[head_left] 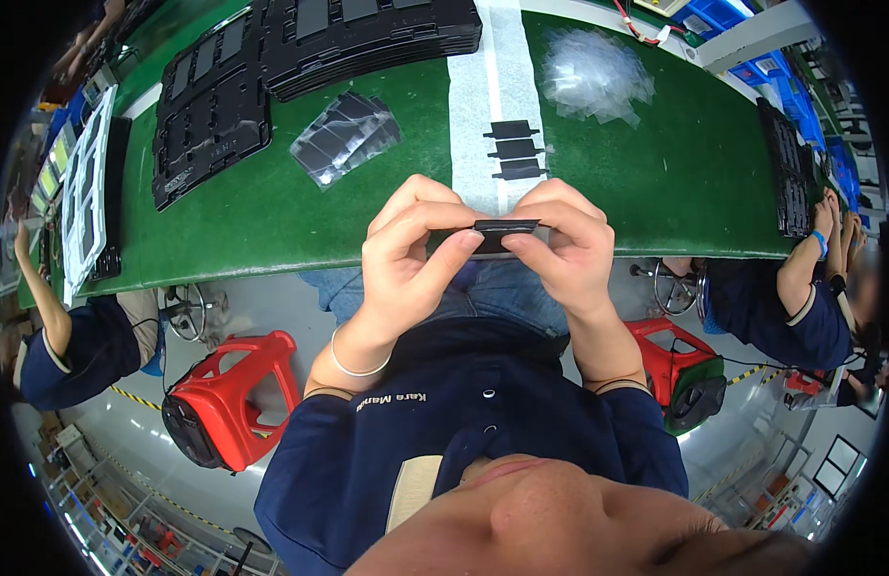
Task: The recorder is assembling small black plastic housings and electronic components at a production line workstation.
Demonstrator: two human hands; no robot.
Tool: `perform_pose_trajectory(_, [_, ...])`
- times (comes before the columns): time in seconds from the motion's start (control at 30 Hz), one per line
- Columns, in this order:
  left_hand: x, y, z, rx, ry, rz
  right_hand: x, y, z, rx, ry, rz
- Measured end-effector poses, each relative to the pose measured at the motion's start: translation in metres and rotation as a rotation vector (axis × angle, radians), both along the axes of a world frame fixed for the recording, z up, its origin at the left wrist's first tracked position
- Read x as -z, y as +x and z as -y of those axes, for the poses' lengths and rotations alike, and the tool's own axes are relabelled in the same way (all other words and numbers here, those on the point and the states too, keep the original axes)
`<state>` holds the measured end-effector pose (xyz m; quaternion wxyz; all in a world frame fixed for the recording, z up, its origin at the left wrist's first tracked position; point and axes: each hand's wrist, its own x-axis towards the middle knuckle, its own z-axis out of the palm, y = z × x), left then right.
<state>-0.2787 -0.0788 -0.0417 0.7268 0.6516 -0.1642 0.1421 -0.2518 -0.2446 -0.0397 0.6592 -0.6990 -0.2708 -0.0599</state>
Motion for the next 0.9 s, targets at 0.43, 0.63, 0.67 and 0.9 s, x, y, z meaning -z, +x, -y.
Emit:
perform_pose_trajectory(0.43, [0.000, 0.001, 0.016, -0.281, 0.113, 0.371, 0.003, -0.010, -0.006, 0.235, -0.005, 0.412])
perform_pose_trajectory(0.63, [0.002, 0.000, 0.020, -0.345, 0.160, 0.480, 0.003, -0.014, -0.009, 0.264, 0.025, 0.406])
perform_pose_trajectory(0.67, [0.002, 0.000, 0.021, -0.364, 0.184, 0.476, 0.004, -0.014, -0.009, 0.269, 0.040, 0.400])
perform_pose_trajectory(0.9, [0.004, -0.006, 0.026, -0.419, 0.391, 0.487, 0.007, -0.013, -0.015, 0.352, 0.025, 0.459])
